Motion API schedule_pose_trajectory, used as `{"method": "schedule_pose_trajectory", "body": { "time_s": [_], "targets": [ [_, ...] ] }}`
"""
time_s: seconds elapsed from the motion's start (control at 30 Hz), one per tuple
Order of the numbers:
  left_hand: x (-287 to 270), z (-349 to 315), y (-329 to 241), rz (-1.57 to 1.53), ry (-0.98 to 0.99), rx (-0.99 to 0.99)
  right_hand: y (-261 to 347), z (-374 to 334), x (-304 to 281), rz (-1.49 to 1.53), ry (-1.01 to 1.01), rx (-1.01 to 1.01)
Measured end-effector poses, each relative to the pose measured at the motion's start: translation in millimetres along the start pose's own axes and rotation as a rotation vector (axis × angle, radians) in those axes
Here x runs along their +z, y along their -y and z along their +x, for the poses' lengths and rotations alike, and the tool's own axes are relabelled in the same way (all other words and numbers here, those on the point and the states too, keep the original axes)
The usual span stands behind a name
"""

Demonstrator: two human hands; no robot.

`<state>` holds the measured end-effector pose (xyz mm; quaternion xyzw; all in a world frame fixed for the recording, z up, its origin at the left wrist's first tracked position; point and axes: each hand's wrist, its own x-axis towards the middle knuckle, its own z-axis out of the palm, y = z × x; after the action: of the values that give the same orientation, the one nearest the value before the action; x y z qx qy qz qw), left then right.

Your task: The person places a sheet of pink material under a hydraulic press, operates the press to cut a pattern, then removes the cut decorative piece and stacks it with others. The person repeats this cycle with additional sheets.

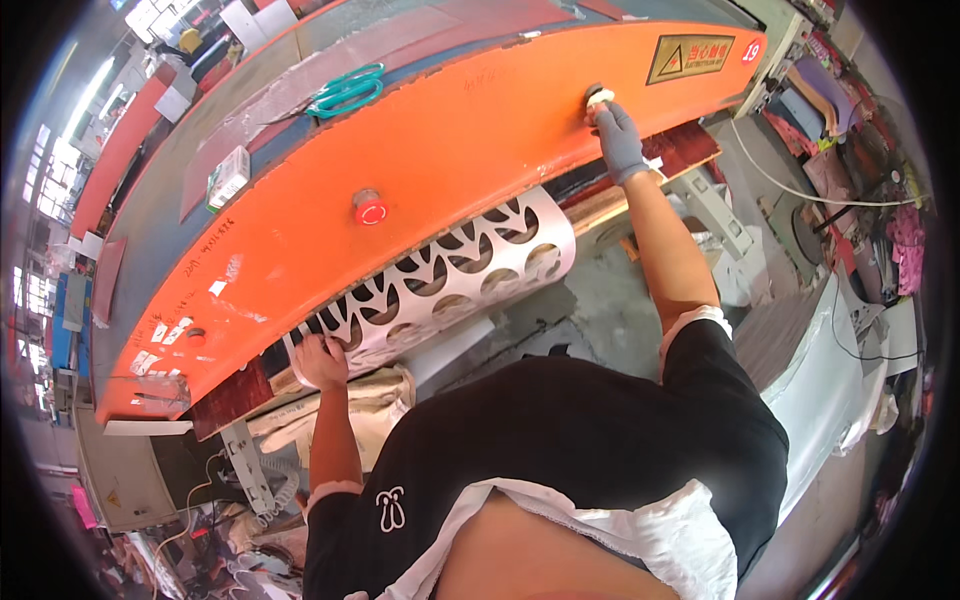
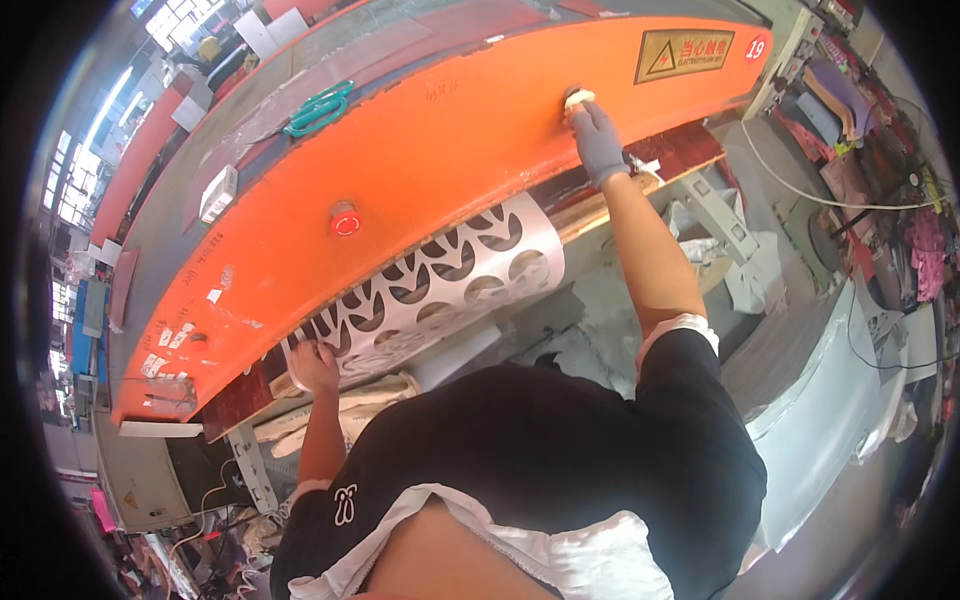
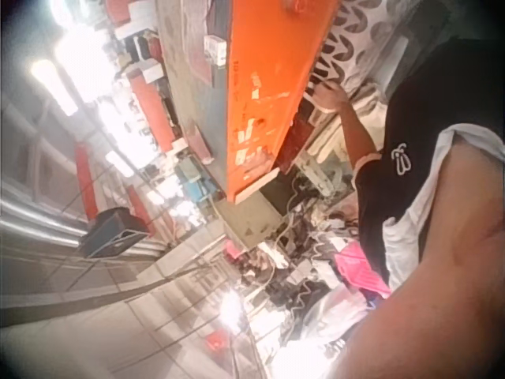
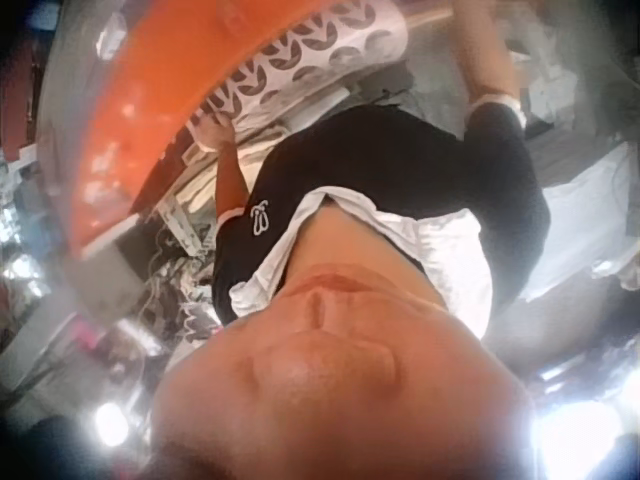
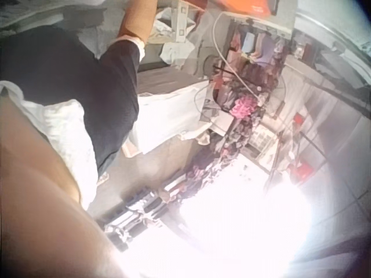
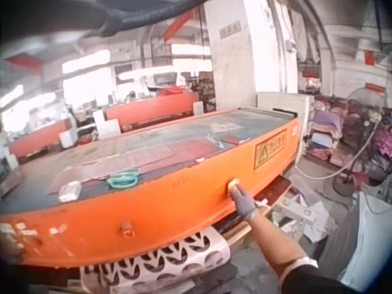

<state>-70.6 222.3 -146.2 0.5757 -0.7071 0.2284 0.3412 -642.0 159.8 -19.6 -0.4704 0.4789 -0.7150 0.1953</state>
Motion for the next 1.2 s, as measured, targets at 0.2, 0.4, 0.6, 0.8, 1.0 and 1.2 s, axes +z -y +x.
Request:
{"method": "schedule_pose_trajectory", "body": {
  "time_s": [0.2,0.4,0.6,0.8,1.0,1.2],
  "targets": [
    [3,9,11,0.075,0.033,0.043,-65,-81,-11,-1.251,0.304,-0.324],
    [1,10,8,0.020,0.069,-0.011,-78,-86,-6,-1.196,0.289,-0.280],
    [2,14,7,-0.066,0.153,-0.147,-66,-82,-10,-1.235,0.407,-0.262],
    [-18,-9,-9,-0.042,0.091,-0.097,-64,-102,-22,-1.184,0.402,-0.224],
    [-69,-74,-34,-0.055,0.069,-0.122,-35,-167,-70,-1.058,0.243,-0.361],
    [-125,-145,-66,-0.067,0.033,-0.132,9,-221,-80,-0.861,0.170,-0.153]
  ]
}}
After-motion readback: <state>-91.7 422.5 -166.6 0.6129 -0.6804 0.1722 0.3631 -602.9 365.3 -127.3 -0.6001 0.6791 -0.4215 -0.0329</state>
